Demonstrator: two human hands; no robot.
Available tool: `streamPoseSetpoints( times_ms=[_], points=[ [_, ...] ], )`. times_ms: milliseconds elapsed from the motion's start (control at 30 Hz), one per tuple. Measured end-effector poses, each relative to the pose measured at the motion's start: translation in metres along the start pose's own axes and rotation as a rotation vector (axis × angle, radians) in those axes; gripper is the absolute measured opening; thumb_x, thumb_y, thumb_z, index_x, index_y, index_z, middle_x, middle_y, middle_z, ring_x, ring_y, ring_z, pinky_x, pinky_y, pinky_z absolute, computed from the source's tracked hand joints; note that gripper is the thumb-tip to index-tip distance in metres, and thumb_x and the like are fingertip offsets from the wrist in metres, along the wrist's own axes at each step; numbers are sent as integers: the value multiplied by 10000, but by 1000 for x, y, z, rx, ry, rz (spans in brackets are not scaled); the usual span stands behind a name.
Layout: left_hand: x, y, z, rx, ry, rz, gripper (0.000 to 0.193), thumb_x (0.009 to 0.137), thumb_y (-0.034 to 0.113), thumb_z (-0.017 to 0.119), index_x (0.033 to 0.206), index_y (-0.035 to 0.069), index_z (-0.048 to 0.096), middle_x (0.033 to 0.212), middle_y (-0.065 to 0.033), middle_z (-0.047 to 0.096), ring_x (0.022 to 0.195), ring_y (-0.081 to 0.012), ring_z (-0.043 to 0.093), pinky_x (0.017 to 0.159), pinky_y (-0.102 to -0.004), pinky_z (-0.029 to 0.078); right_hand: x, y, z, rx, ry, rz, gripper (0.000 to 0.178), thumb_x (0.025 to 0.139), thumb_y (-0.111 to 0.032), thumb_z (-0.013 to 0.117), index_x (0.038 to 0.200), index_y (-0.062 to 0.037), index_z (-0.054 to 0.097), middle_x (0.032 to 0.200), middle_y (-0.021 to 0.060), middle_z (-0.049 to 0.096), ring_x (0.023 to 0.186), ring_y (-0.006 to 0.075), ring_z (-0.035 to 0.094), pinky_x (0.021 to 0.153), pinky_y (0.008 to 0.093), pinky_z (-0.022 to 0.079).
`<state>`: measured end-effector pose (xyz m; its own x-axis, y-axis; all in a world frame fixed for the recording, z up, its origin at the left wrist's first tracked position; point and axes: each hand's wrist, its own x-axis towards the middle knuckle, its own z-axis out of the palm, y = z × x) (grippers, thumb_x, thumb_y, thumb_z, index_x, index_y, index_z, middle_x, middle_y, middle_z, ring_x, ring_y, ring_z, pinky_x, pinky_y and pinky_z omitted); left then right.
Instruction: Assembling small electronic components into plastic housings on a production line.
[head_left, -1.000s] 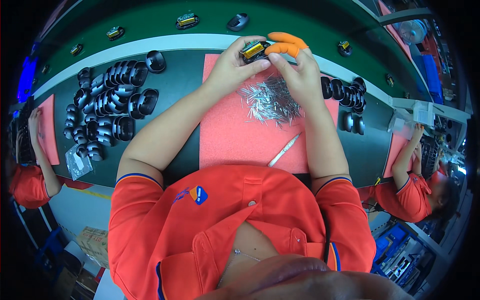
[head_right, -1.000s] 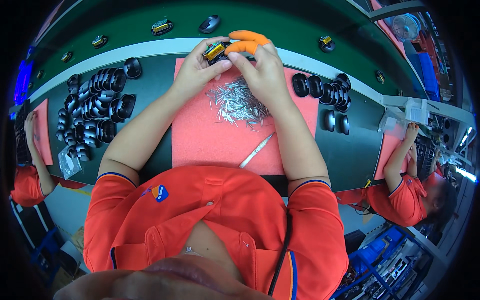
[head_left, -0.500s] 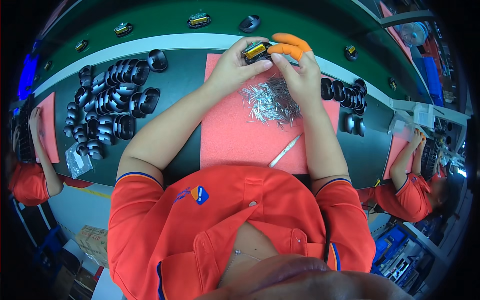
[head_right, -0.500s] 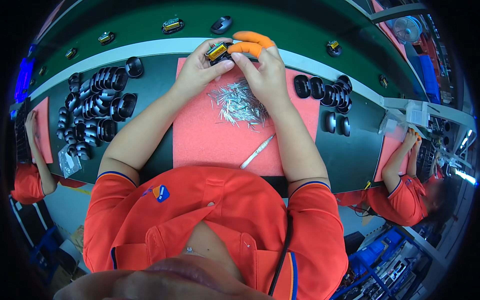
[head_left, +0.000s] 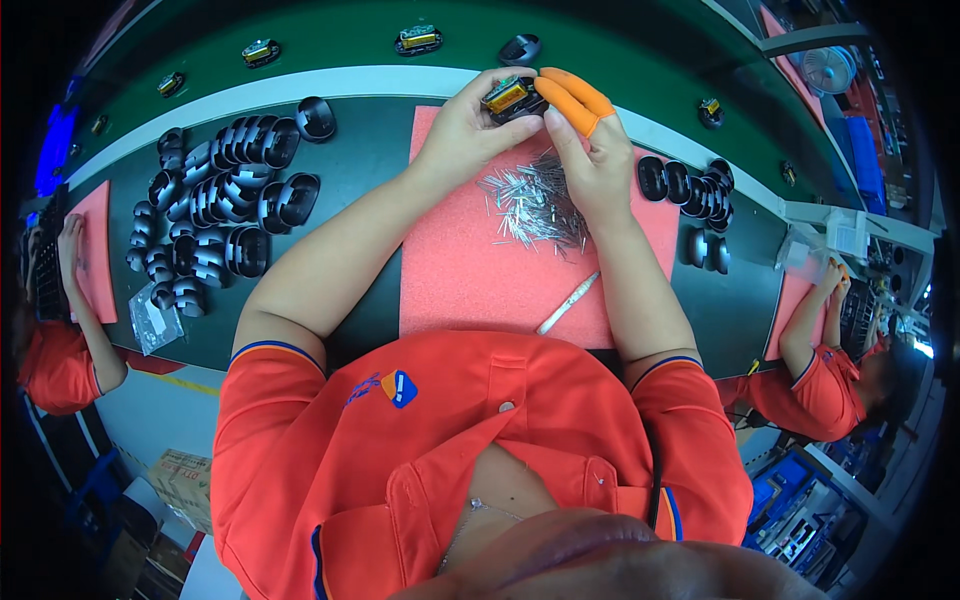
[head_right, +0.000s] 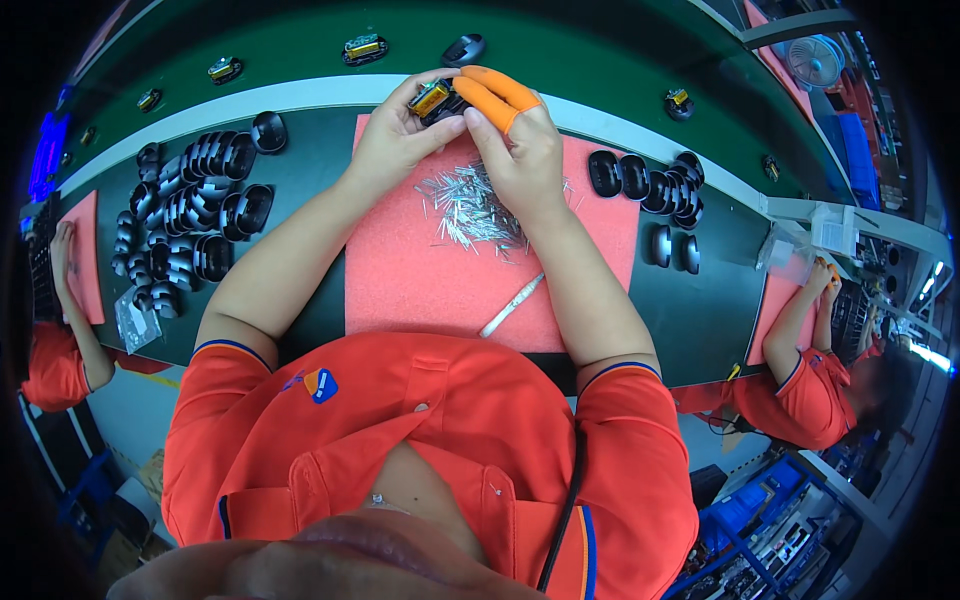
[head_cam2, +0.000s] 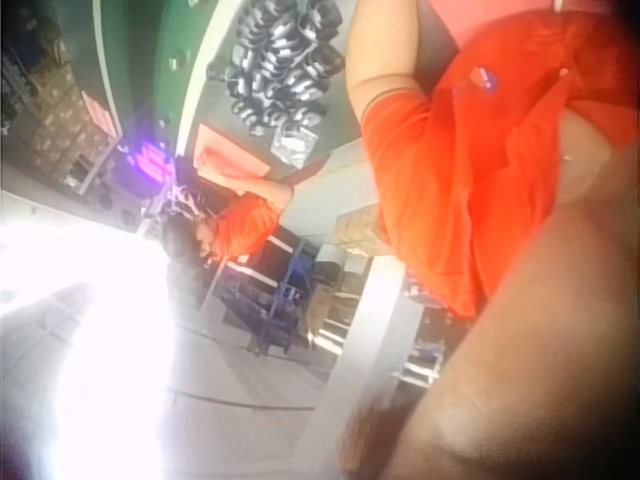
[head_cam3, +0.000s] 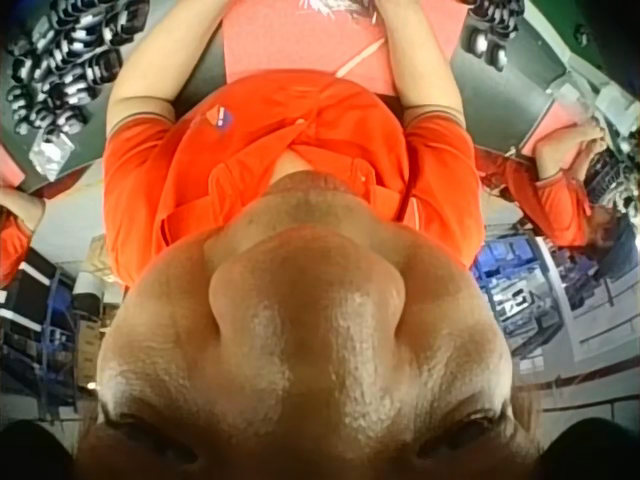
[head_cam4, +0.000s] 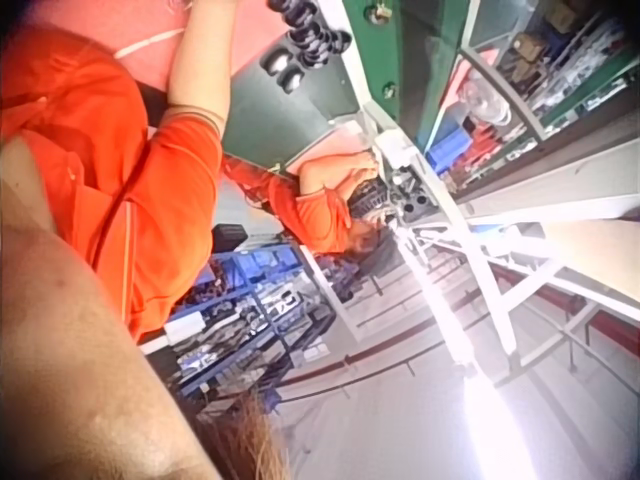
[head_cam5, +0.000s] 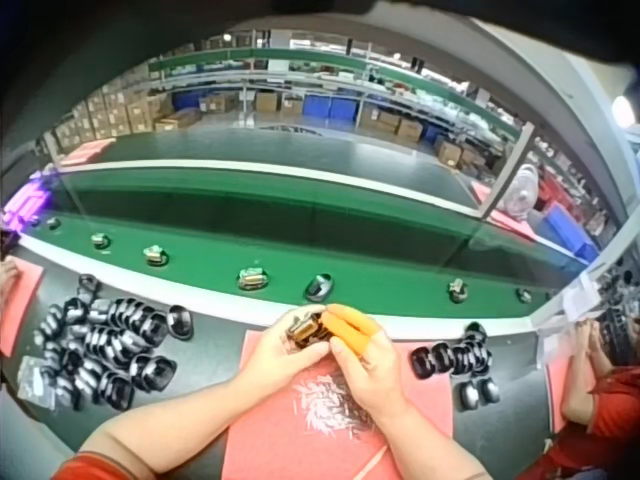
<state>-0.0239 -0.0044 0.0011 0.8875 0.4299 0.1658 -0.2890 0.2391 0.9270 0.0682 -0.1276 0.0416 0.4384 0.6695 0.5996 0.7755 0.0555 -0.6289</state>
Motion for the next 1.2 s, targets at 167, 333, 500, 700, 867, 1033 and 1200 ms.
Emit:
streamPoseSetpoints(
  times_ms=[167, 333, 500, 700, 867, 1033, 1200],
  points=[
    [0, -6, -1, 73, 79, 64, 439, 815, 63, 698, 1217, 33, 524, 1072, -56, 597, 980, -108, 578, 854, -249, 485, -9, -1, 6, 100, -29, 122, 251, 896, -82, 572, 1126, -12, 645, 1207, 113, 598, 1107, 231, 556, 966, 315, 404],
    [-2, 0, -1, 243, 138, -23, 462, 828, 52, 679, 1252, 16, 497, 1097, -74, 579, 956, -104, 572, 822, -239, 494, -8, 4, 10, -52, -46, 21, 263, 863, -81, 595, 1110, -13, 652, 1197, 122, 607, 1056, 257, 574, 921, 329, 442],
    [0, 0, 0, 229, 152, -81, 543, 782, 158, 748, 1236, 6, 491, 1069, -92, 596, 947, -120, 589, 847, -257, 484, 7, 13, -7, -20, -161, 90, 340, 882, -200, 602, 1179, -36, 616, 1192, 123, 603, 1047, 261, 576, 911, 336, 446],
    [10, 1, 10, 512, 99, 130, 910, 712, 269, 805, 1408, 34, 269, 1147, -198, 562, 943, -206, 609, 847, -307, 485, 19, 15, -23, 326, -339, 624, 559, 864, -165, 651, 1348, 6, 428, 1185, 111, 567, 1060, 158, 545, 955, 281, 398],
    [40, 19, -12, 789, -93, 180, 810, 765, 326, 751, 1413, 68, 339, 1188, -177, 562, 943, -189, 580, 794, -311, 491, 48, 50, -60, 204, -227, 719, 582, 839, -296, 674, 1322, -33, 485, 1145, 90, 583, 1105, 161, 522, 1002, 285, 340],
    [70, 0, -65, 1582, 299, 476, 531, 831, 328, 637, 1258, 37, 515, 1233, -161, 549, 1230, -303, 449, 1013, -448, 354, 62, 127, -88, -210, -171, 790, 542, 833, -336, 654, 1284, -58, 540, 1081, 79, 612, 1004, 163, 566, 854, 309, 426],
    [70, 7, -74, 1624, 110, 255, 345, 859, 268, 608, 1110, 32, 610, 1041, -129, 635, 1035, -313, 576, 909, -402, 431, 64, 118, -68, -933, -68, 222, 396, 890, -389, 554, 1114, -77, 653, 1003, 213, 650, 961, 361, 612, 823, 415, 472]
  ],
)
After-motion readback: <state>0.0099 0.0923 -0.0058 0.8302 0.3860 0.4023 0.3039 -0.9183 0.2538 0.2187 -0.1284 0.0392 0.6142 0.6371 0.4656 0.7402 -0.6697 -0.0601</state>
